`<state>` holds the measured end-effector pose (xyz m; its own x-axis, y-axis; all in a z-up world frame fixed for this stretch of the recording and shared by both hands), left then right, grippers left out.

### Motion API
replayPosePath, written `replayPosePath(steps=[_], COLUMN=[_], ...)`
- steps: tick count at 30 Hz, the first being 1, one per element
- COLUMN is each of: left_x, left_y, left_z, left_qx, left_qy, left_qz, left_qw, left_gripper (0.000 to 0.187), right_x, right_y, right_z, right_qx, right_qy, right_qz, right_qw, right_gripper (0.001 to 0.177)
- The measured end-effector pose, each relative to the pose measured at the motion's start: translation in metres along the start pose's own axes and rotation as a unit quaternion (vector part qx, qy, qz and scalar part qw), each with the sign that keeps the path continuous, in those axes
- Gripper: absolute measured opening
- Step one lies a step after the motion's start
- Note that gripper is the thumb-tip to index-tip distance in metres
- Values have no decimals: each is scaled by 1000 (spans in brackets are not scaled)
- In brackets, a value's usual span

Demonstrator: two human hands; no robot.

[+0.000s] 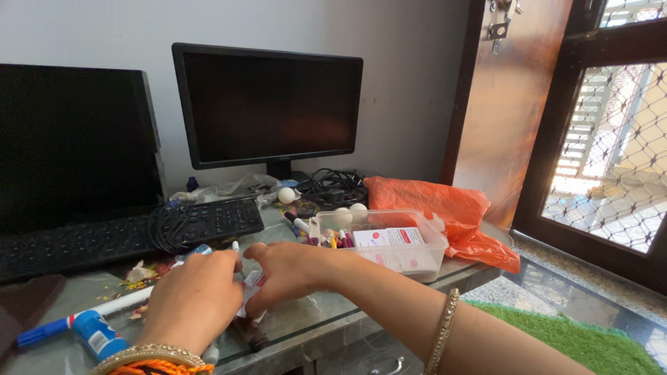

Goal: The person organizes small items on a glass desk. They repeatedly pick up small white packets and place them into a clear plastic container. They also handle several markers, removing caps and placing them into the container. Finally, they place a small brown wallet into the container and close the lid.

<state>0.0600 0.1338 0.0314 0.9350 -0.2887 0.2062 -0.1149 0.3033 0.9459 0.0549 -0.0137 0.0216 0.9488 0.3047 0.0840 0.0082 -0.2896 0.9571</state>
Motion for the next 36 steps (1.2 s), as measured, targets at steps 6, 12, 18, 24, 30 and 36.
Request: replayPosePath(steps=[6, 12, 18, 24, 30, 36], left_x=[-6, -6, 10, -7, -9, -2], left_y=[11, 23, 17, 27, 28, 12], left_z=[9, 3, 10, 35, 72, 110], left_qx=[-5, -98, -309, -335, -420, -382], left_qy=[13, 35, 26, 53, 28, -65], left_qz=[18, 124, 58, 72, 103, 103], left_qw=[1000, 987, 949, 938, 901, 916], left_gripper=[36, 39, 40, 28, 24, 27], right_x=[-1, 5, -8, -44, -67, -116], right_y=[8, 34, 49, 68, 100, 138], right_z=[6, 17, 21, 12, 39, 97], right_qx=[6, 148, 327, 316, 346, 94], right_qy=[8, 69, 60, -35, 10, -37], right_qz=[99, 261, 250, 300, 317, 489], right_qw=[995, 951, 909, 899, 883, 867], right_gripper=[110, 58, 36, 33, 35, 38])
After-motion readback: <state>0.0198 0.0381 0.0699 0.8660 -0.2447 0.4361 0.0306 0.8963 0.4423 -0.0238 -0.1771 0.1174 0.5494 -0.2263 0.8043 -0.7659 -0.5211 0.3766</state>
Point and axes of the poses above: each hand's wrist, its own x-axis towards the middle knuckle, its own y-axis out of the back of the hand, z = x × y, the point moved 4 cm from there along x, towards the middle knuckle, and after that the axes turned 4 degrees about y, right-handed, at the moved point
